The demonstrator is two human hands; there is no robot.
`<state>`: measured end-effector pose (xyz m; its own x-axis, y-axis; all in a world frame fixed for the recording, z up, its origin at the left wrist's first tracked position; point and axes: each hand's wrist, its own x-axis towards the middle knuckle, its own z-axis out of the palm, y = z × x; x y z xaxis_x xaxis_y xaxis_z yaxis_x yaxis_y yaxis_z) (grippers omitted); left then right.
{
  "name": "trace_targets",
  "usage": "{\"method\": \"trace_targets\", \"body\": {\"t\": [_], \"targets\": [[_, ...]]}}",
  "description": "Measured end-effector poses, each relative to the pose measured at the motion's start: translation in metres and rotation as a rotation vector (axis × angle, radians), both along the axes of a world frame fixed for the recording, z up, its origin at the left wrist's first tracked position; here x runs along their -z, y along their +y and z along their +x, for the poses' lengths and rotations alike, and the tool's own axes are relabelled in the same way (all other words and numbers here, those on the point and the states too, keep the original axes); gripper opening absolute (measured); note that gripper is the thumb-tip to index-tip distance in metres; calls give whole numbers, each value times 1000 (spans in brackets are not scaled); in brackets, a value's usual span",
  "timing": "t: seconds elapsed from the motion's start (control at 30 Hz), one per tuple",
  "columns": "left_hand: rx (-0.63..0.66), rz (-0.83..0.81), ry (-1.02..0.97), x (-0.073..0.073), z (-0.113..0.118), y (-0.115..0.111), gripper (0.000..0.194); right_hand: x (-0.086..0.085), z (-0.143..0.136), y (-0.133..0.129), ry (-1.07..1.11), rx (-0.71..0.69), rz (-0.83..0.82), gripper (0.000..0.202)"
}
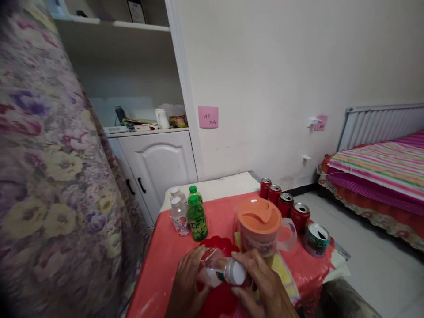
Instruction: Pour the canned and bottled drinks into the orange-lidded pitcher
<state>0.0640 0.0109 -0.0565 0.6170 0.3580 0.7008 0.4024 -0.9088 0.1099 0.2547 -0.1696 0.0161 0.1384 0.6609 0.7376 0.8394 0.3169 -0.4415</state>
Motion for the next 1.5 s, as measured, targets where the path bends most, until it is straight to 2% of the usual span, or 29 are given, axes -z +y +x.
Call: {"method": "trace_targets", "body": {"t": [0.17, 0.33, 0.47, 0.53, 0.6, 0.7, 0.87, 1.03, 1.13, 1.23, 1.33, 1.5], "targets": [[3, 19, 5, 2, 0, -1, 75, 3, -5, 1, 41, 99, -9, 41], [6, -16, -10, 1, -1, 0, 71, -1, -8, 0, 78, -65, -40, 48], [13, -22, 11, 2, 0, -2, 74, -1, -7, 0, 32, 17, -48, 50], [16, -20, 21, 3, 0, -2, 77, -1, -6, 0, 18, 44, -37, 45], [17, -19, 17, 2, 0, -2, 78, -1, -6, 0, 10, 12, -26, 39], [28, -27, 1, 1, 0, -1, 76, -4, -5, 0, -11, -42, -12, 43], [47, -39, -2, 0, -2, -3, 79, -3, -6, -1, 23, 5, -19, 47], [53, -60, 13, -2, -3, -3, 76, 0, -8, 0, 67, -48, 6, 37], [47, -56, 18, -3, -3, -3, 73, 1, -7, 0, 49, -72, 3, 41], [45, -35, 26, -2, -2, -3, 73, 1, -5, -2, 22, -19, -24, 49], [42, -21, 21, 0, -2, -3, 73, 0, -5, -3, 26, 22, -22, 43], [48, -42, 11, -1, -2, -2, 72, -1, -6, -2, 18, -40, 26, 42]]}}
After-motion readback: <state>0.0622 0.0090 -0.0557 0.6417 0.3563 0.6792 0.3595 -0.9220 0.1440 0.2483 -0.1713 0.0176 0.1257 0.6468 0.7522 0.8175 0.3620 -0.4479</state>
